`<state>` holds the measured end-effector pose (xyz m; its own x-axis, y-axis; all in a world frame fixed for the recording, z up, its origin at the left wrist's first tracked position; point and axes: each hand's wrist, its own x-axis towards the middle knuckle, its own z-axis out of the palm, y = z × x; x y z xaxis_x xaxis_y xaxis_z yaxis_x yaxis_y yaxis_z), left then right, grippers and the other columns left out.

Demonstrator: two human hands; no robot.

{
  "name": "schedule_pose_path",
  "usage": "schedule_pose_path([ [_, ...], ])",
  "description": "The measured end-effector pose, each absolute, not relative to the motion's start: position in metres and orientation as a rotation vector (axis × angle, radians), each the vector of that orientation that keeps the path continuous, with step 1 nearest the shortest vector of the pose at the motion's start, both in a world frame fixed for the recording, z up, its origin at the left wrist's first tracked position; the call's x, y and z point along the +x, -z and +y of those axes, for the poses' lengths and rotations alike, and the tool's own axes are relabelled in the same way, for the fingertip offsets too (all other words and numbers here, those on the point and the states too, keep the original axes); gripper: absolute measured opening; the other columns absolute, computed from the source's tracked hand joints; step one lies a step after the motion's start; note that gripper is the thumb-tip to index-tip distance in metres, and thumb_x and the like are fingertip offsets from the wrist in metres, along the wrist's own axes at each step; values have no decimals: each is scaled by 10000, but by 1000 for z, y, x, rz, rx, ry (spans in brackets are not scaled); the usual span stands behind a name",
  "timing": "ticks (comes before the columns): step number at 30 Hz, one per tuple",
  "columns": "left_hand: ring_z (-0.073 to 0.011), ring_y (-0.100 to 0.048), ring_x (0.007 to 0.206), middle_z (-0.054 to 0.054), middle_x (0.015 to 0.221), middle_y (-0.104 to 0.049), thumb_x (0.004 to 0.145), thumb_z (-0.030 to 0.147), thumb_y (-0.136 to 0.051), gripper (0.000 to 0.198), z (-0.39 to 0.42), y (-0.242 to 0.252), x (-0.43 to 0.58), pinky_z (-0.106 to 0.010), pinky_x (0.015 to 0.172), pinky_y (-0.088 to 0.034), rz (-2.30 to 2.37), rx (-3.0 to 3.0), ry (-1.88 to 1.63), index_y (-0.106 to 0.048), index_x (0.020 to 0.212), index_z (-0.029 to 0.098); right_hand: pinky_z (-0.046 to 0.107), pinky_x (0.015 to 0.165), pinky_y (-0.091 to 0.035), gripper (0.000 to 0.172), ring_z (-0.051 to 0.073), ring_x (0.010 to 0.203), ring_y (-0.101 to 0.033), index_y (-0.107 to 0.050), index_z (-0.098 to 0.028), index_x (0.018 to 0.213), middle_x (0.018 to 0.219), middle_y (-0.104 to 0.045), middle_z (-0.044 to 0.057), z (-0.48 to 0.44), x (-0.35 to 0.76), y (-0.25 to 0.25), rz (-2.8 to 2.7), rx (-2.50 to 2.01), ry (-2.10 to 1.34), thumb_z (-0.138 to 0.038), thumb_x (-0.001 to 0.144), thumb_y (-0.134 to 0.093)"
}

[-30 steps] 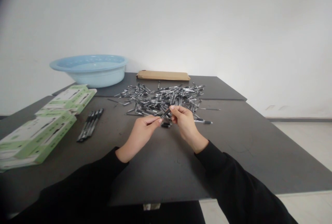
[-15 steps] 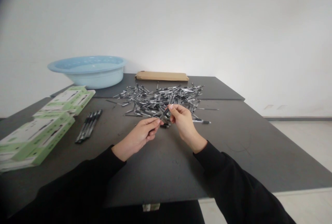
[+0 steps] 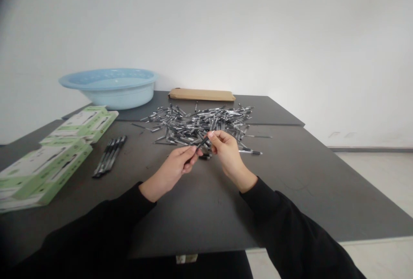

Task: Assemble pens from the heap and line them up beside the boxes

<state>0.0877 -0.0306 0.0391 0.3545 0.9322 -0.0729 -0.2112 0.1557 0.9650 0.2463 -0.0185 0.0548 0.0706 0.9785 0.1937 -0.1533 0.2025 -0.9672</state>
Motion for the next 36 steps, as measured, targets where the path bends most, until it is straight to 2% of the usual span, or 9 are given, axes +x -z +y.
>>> schedule_pose_path([
  [4, -123, -469, 572, -10, 621, -584, 857, 379, -581, 300, -32, -42, 88, -240, 557, -329, 1032, 1453, -1134, -658, 660, 167, 258, 490, -247, 339, 89, 484, -344, -656, -189, 716, 508, -454, -52, -20, 245, -54, -1122, -964, -1055, -513, 732, -755],
  [7, -160, -545, 660, -24, 657, -645, 855, 322, -569, 303, -33, -47, 86, -255, 656, -376, 1087, 1614, -1173, -647, 604, 173, 259, 490, -246, 339, 91, 488, -343, -658, -191, 715, 522, -467, -49, -21, 244, -52, -1108, -971, -1048, -514, 729, -759],
  [14, -147, -531, 595, -2, 630, -645, 895, 302, -541, 306, -34, -45, 85, -247, 613, -342, 1207, 1792, -1184, -669, 642, 187, 259, 498, -239, 333, 87, 492, -344, -663, -184, 708, 530, -486, -44, -18, 244, -49, -1074, -959, -1057, -498, 716, -773],
  [19, -172, -613, 730, -21, 731, -707, 920, 286, -537, 273, -35, -41, 84, -262, 721, -394, 1248, 2067, -1243, -696, 715, 202, 258, 493, -232, 354, 86, 478, -333, -675, -173, 727, 490, -444, -58, -19, 241, -48, -1030, -958, -1041, -511, 698, -774],
  [25, -173, -605, 757, -41, 762, -695, 940, 277, -497, 271, -35, -39, 79, -277, 727, -403, 1304, 2299, -1265, -694, 777, 189, 254, 491, -237, 356, 82, 473, -346, -674, -165, 718, 496, -474, -51, -21, 240, -52, -1017, -939, -1063, -500, 670, -787],
  [27, -165, -598, 736, -36, 744, -684, 931, 275, -498, 275, -35, -41, 78, -276, 717, -398, 1302, 2267, -1229, -677, 742, 186, 252, 488, -237, 352, 82, 472, -351, -663, -169, 702, 497, -480, -49, -20, 241, -53, -1032, -938, -1072, -497, 668, -787],
  [31, -118, -515, 564, -6, 604, -601, 903, 313, -505, 312, -32, -42, 80, -255, 608, -374, 1105, 1946, -1061, -589, 638, 172, 245, 479, -248, 371, 80, 463, -356, -647, -169, 687, 481, -462, -54, -20, 241, -54, -1097, -941, -1116, -518, 687, -771],
  [36, -90, -401, 448, 20, 600, -538, 890, 466, -484, 337, -26, -31, 83, -228, 455, -274, 732, 1283, -847, -605, 896, 152, 241, 469, -261, 393, 80, 453, -364, -662, -167, 745, 493, -464, -57, -19, 242, -57, -1158, -953, -1107, -547, 705, -757],
])
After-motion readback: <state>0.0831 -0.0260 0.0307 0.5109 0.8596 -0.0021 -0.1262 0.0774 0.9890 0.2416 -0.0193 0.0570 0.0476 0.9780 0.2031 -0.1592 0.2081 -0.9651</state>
